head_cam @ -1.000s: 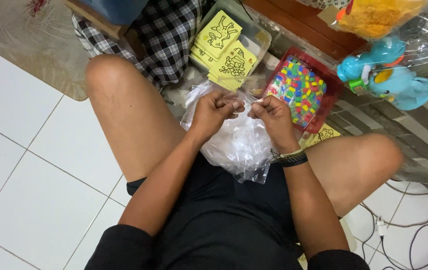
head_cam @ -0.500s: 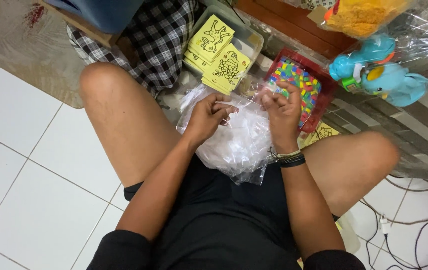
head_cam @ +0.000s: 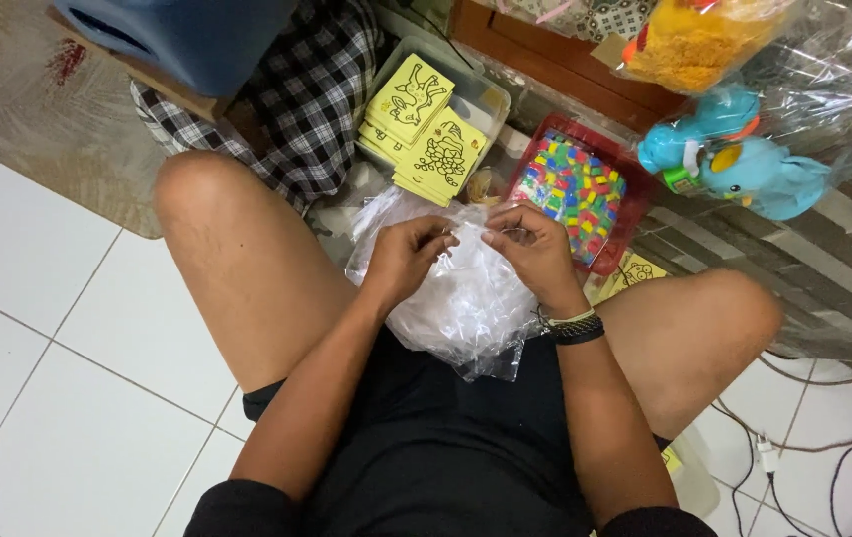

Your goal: The person is picking up individual yellow stickers from a pile and placing them into a clear plastic bag while sitting on the floor.

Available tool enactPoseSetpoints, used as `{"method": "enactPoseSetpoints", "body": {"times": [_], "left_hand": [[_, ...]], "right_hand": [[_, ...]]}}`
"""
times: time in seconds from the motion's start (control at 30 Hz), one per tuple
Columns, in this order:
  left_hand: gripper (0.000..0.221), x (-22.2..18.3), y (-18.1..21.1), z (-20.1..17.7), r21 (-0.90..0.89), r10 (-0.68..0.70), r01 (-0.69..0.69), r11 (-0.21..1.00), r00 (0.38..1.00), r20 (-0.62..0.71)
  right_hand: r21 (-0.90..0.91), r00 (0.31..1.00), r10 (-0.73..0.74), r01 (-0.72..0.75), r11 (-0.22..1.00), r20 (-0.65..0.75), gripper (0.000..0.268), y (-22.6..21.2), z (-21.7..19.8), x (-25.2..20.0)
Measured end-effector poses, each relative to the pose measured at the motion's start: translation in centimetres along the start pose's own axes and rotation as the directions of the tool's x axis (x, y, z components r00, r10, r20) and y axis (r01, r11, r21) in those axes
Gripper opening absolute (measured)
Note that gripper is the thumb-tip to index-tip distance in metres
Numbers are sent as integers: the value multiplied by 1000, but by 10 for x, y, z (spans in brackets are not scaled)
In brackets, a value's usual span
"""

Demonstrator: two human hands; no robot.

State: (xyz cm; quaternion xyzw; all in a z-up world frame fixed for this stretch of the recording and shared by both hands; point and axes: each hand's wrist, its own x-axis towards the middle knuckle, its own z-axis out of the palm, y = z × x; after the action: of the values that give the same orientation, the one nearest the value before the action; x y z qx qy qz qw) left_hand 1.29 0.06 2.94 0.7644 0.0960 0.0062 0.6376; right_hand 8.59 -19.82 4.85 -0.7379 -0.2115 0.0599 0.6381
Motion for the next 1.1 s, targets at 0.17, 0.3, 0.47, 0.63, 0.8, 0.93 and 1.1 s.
{"method": "enactPoseSetpoints", "body": {"times": [0.17,0.3,0.47,0.63,0.8,0.93,1.1], "left_hand": [[11,4,6,-10,105,7,6,994,992,-123],[16,10,25,-34,-126,101,-184,975,868,-486],[13,13,26,-49,-200,101,-261,944,809,-579],[13,8,29,-43,-262,67,-262,929,813,-579],[13,7,35,-43,-268,64,-258,928,820,-568],[13,7,32,-42,-293,54,-256,921,829,-556],[14,9,25,-38,-346,42,-247,905,862,-505]], "right_hand": [[-69,990,-99,92,993,-100,11,2,-1,3],[-329,972,-232,211,920,-26,16,2,-6,27],[-719,908,-181,412,560,379,19,26,10,73],[-780,821,82,498,378,564,43,29,25,106],[-796,802,145,519,311,580,9,39,30,116],[-785,809,116,509,355,577,5,54,20,116],[-765,820,-415,543,346,395,10,69,-5,112]]}}
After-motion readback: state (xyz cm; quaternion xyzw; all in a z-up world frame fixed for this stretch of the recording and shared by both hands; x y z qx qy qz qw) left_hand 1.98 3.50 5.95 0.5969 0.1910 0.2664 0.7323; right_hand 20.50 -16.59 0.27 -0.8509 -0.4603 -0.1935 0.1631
